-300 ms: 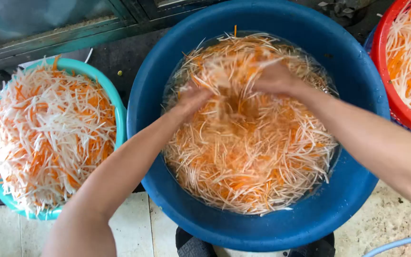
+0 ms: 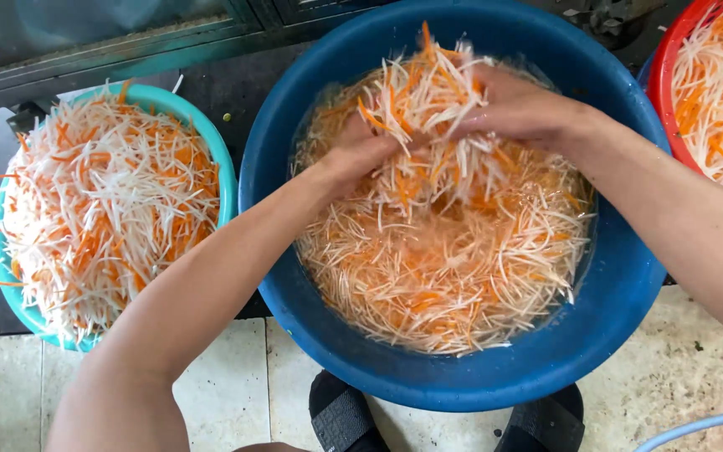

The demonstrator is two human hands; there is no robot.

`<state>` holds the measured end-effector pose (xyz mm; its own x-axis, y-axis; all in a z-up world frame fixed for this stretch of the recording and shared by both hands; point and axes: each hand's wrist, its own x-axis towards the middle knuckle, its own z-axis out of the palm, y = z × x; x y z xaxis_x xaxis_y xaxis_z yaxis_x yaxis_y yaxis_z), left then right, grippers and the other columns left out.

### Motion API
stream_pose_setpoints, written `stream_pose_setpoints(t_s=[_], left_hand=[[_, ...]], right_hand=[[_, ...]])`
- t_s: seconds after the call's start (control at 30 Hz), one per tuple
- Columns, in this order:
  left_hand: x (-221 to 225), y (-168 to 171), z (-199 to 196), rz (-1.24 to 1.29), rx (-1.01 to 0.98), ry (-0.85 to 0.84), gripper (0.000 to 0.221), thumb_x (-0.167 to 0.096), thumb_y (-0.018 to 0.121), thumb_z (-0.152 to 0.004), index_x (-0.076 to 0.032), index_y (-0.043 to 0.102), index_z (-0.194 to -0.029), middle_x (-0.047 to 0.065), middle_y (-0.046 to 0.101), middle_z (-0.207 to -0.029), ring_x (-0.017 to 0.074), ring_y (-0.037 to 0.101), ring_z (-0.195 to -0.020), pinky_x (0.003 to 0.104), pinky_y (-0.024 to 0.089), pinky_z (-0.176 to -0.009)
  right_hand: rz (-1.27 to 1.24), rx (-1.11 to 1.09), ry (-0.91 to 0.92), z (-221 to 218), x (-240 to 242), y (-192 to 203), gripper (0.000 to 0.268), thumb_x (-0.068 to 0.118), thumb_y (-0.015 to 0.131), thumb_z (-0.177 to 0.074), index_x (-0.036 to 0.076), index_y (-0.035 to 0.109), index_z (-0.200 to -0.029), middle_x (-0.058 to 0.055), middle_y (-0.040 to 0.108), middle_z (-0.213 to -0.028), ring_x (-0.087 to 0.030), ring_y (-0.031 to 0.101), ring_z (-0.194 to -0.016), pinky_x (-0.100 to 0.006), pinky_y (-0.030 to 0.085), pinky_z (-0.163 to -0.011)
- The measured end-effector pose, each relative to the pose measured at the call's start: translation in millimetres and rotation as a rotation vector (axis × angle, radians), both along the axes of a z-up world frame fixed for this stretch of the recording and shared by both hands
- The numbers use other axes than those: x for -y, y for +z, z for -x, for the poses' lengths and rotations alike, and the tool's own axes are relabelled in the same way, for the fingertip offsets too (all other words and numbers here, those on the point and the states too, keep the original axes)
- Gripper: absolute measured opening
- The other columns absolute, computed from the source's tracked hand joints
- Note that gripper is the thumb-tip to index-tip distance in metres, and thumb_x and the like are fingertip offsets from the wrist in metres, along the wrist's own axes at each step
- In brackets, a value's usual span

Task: Wash shredded carrots and daikon radish in a basin and transfer them to a colander to drain.

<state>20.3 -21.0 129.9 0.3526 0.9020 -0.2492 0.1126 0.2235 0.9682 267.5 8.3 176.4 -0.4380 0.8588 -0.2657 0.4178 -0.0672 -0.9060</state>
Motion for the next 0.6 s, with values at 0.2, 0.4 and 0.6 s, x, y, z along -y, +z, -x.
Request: stream_pose_setpoints(t_s=[0.2, 0.4, 0.6], left_hand=[[-7, 9, 29, -0.015, -0.307, 0.135, 0.039, -0.031, 0.079, -0.089, -0.006, 0.072, -0.118, 0.010, 0.075, -0.107, 0.0175, 0.067, -0.094, 0.038, 0.053, -0.081], [3, -18, 70, 0.261, -0.381, 0.077, 0.054, -0.035, 0.083, -0.085, -0.006, 0.063, -0.126, 0.015, 0.068, -0.124, 0.0265, 0.061, -0.112, 0.050, 0.049, -0.091], [16, -71, 53, 0.545, -0.222, 0.040, 0.099, -0.058, 0.074, -0.080, -0.022, 0.024, -0.157, 0.009, 0.035, -0.164, 0.0293, 0.033, -0.152, 0.058, 0.037, -0.113]], right_hand=[[-0.142, 0.442, 0.032, -27, -10, 1, 0.053, 0.038, 0.077, -0.086, 0.011, 0.074, -0.132, -0.014, 0.078, -0.114, -0.022, 0.069, -0.099, -0.037, 0.054, -0.085], [-0.024, 0.540, 0.119, -83, -26, -46, 0.086, 0.050, 0.086, -0.081, 0.012, 0.058, -0.154, -0.026, 0.064, -0.138, -0.041, 0.058, -0.121, -0.051, 0.049, -0.091], [0.146, 0.293, -0.092, -67, -22, -85, 0.134, 0.047, 0.093, -0.071, 0.020, 0.005, -0.169, -0.013, 0.023, -0.169, -0.028, 0.031, -0.152, -0.048, 0.044, -0.107]])
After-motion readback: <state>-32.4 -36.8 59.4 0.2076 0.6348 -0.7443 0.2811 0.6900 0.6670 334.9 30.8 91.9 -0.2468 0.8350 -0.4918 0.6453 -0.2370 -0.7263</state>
